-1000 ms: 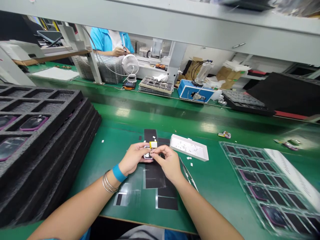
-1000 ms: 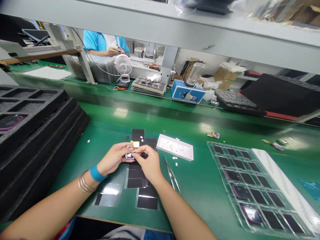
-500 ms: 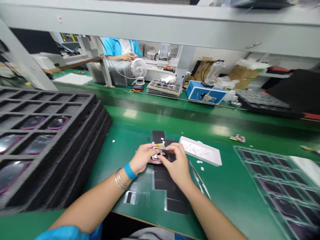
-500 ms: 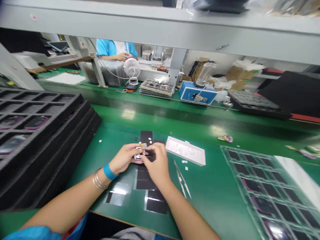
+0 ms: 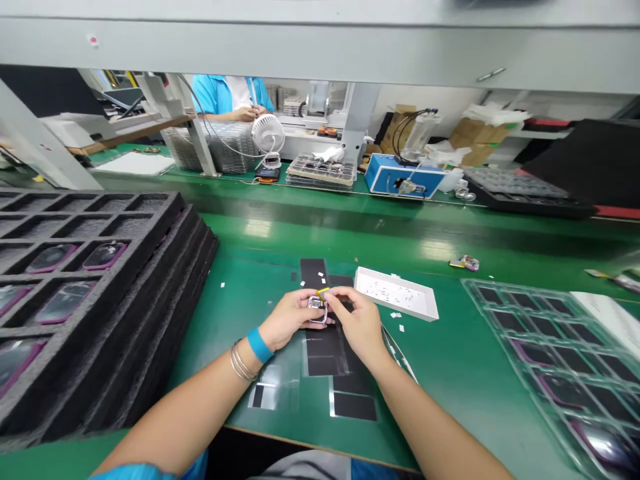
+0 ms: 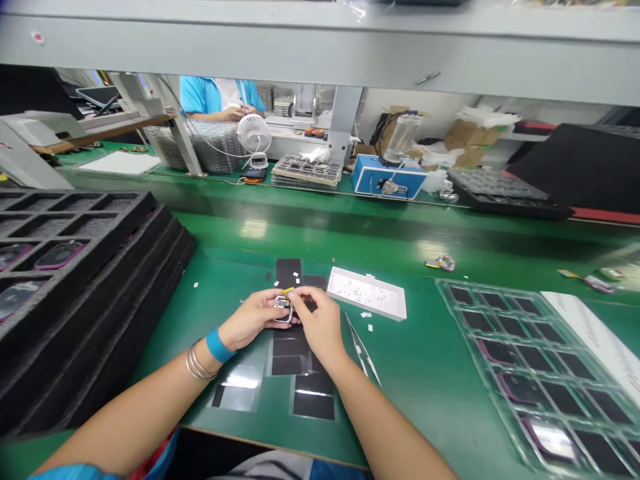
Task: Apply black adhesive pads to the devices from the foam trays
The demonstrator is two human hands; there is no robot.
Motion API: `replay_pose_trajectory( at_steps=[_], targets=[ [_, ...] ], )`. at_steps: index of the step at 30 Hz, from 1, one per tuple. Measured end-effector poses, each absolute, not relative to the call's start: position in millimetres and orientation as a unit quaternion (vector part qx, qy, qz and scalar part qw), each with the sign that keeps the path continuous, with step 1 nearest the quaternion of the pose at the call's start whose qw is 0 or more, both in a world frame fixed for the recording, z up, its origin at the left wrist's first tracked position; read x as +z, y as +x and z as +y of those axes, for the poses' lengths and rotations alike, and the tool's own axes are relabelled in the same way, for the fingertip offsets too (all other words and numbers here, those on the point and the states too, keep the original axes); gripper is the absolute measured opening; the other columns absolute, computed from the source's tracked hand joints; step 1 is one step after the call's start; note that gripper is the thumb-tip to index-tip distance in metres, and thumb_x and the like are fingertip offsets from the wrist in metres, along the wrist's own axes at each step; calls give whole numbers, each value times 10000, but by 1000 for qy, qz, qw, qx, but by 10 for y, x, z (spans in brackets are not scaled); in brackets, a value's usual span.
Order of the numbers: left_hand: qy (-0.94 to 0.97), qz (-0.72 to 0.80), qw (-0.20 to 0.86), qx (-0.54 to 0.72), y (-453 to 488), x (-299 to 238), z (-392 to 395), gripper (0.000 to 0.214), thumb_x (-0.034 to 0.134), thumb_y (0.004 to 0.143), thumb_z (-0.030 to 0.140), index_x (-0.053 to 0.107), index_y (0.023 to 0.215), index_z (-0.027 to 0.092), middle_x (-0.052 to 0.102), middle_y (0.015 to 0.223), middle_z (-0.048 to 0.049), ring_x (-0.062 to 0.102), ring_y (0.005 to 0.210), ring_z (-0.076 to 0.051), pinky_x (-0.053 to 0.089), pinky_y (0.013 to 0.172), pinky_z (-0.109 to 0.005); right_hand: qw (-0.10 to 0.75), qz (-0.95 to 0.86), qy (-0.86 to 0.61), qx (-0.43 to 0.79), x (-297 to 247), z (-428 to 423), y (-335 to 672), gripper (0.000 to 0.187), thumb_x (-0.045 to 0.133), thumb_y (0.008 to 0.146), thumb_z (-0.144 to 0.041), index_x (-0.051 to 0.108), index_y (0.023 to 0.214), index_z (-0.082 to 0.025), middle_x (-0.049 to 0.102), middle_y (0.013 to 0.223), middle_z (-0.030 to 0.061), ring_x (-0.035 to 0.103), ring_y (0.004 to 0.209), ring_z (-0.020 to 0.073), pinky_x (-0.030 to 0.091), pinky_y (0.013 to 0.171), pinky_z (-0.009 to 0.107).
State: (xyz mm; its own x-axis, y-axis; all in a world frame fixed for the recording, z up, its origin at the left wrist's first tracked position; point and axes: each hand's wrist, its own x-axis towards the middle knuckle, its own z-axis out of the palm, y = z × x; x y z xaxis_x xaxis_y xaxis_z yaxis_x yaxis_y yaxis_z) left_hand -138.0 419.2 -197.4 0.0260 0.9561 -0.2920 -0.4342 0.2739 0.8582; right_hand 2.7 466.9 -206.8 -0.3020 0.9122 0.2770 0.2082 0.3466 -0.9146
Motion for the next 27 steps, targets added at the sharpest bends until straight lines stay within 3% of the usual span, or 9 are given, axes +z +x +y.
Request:
replay_pose_trajectory(
  at_steps=[4, 8, 11, 16, 21, 27],
  targets=[
    [258, 479, 637, 546, -1363, -1988, 4203, 300, 703, 631, 124, 660, 928, 118, 658, 747, -67, 646, 649, -168, 540, 619, -280, 448, -786, -348, 247, -2042, 4632, 31, 90, 598, 834, -268, 683, 825, -238, 705, 813, 13, 635, 771, 178, 493, 777, 341],
    [185, 429, 665, 582, -1388, -1932, 4183, 288, 613, 718, 113, 660, 1002, 109, 674, 838, -83, 646, 741, -162, 549, 752, -340, 430, -872, -228, 57, -2020, 4618, 43, 182, 521, 868, -130, 677, 902, -218, 714, 860, 23, 617, 759, 169, 379, 999, 473],
    [180, 416, 664, 595, -1417, -1901, 4171, 291, 607, 772, 148, 637, 1058, 100, 681, 904, -102, 645, 770, -154, 537, 792, -341, 404, -890, -207, 28, -2018, 4625, 52, 213, 494, 878, -100, 667, 945, -206, 701, 930, 44, 604, 816, 183, 318, 1041, 539],
    [260, 404, 655, 583, -1455, -1934, 4180, 425, 722, 717, 189, 607, 1122, 129, 687, 936, -96, 649, 838, -171, 525, 813, -334, 435, -818, -282, 248, -2043, 4691, 63, 74, 615, 811, -193, 645, 862, -237, 632, 1037, 55, 575, 1001, 207, 456, 947, 456],
    [333, 387, 633, 582, -1445, -2002, 4177, 451, 761, 680, 279, 627, 1088, 143, 684, 977, -104, 655, 843, -192, 537, 730, -296, 346, -685, -257, 588, -2064, 4695, 50, 473, 625, 786, -299, 467, 1231, -264, 591, 1194, 88, 598, 1068, 210, 530, 869, 381],
    [349, 379, 618, 594, -1430, -2027, 4186, 450, 800, 614, 318, 650, 1003, 148, 688, 881, -75, 652, 762, -172, 539, 698, -302, 378, -655, -277, 593, -2202, 4623, 21, 497, 642, 780, -356, 488, 1240, -246, 553, 1277, 108, 555, 1147, 247, 499, 931, 403]
  ],
)
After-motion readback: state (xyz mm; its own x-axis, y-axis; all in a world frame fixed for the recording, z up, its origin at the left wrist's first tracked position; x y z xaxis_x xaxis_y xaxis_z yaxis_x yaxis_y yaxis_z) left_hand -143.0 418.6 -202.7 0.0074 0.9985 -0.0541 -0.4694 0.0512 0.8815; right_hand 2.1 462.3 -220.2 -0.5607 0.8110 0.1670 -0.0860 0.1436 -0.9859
